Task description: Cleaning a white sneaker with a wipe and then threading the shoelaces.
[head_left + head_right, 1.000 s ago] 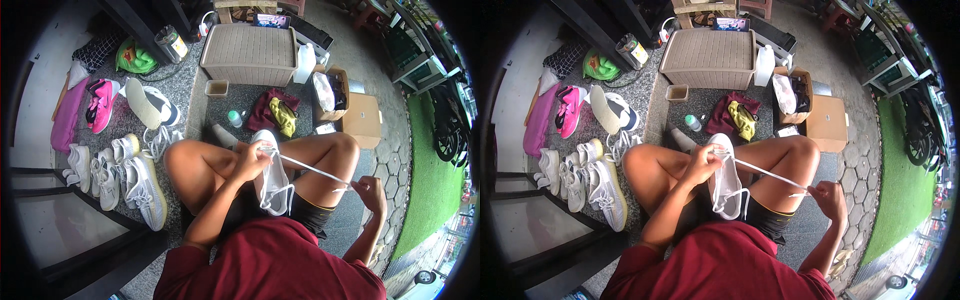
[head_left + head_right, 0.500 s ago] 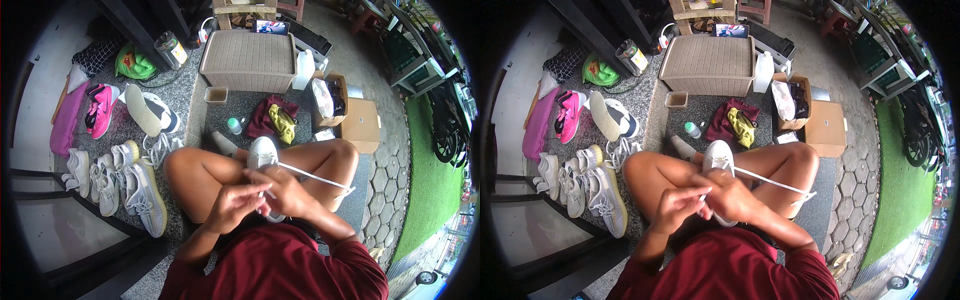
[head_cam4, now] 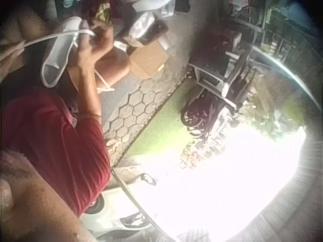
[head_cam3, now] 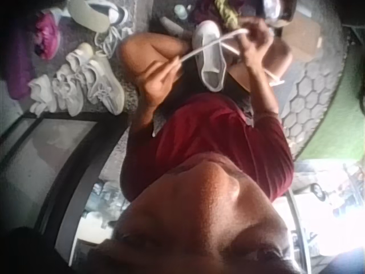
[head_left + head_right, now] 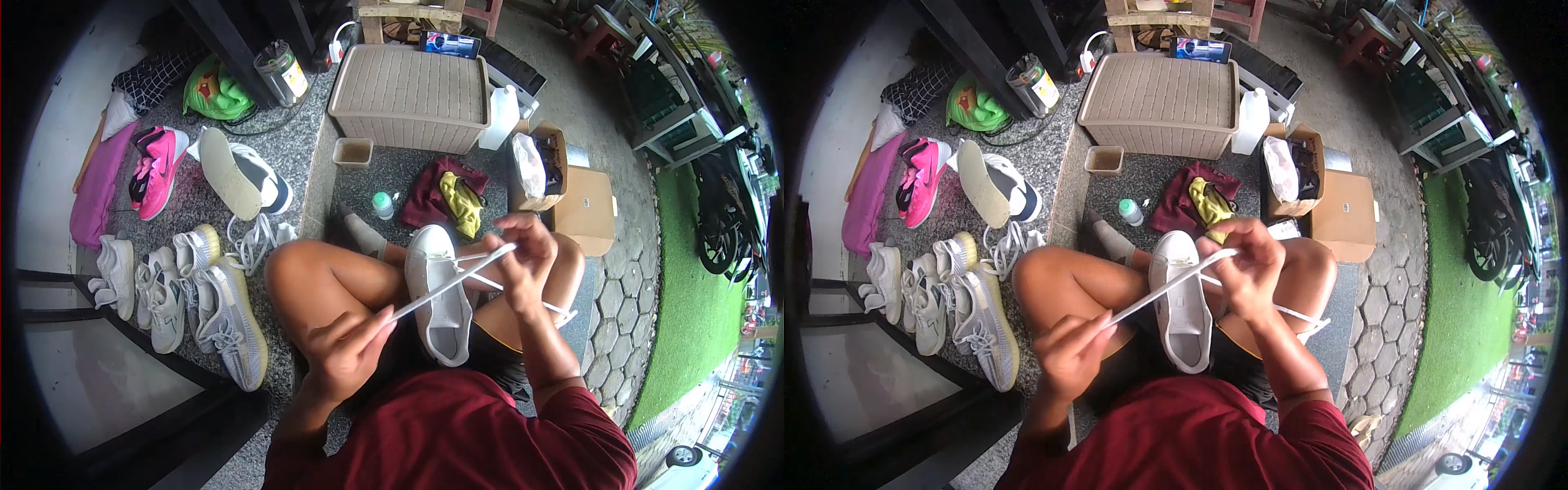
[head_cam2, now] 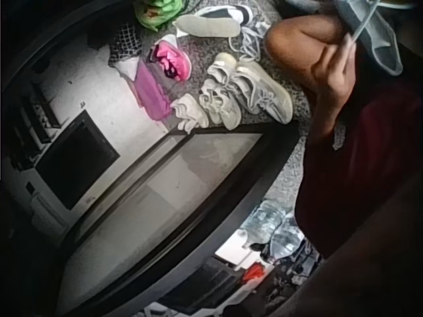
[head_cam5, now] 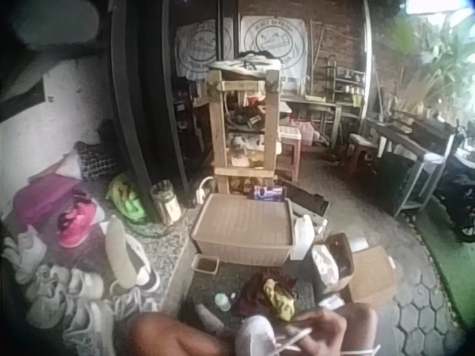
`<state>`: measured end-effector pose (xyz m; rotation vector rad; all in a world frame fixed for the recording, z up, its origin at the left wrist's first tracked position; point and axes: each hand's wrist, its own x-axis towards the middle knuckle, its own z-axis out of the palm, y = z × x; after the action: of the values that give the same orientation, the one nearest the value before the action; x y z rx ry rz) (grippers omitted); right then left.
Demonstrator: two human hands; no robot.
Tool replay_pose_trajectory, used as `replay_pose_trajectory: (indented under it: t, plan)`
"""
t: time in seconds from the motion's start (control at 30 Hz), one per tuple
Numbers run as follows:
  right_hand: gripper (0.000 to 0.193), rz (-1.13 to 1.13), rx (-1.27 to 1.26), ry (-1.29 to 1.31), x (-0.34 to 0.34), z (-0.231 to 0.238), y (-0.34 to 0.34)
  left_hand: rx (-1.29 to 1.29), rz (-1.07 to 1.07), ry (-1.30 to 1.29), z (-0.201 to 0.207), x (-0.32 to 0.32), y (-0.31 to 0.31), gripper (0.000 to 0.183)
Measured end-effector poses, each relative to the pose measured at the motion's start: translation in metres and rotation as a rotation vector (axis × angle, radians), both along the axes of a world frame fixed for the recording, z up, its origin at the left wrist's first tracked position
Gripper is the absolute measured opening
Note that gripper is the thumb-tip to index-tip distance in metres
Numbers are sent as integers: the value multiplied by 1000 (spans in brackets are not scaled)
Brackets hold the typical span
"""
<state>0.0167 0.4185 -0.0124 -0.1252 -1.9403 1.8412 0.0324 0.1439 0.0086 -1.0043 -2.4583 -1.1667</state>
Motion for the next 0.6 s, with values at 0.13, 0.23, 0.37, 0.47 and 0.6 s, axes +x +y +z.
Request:
replay_pose_trajectory:
  t: [0.13,0.23,0.37,0.47,0.6]
  plan:
    - [19,-92,-258,14,-18,-16,27,-209,-42,156,-14,-13,18,42]
    - [16,-151,-525,34,-39,-34,59,-177,-159,150,-33,-26,21,41]
    - [17,-114,-820,95,-55,-58,95,-588,52,-525,-46,-34,14,38]
    - [18,-190,-654,38,-47,-83,90,-410,71,-579,-110,-49,6,34]
    - [9,11,50,-220,-19,-106,43,644,170,-932,-137,-47,50,41]
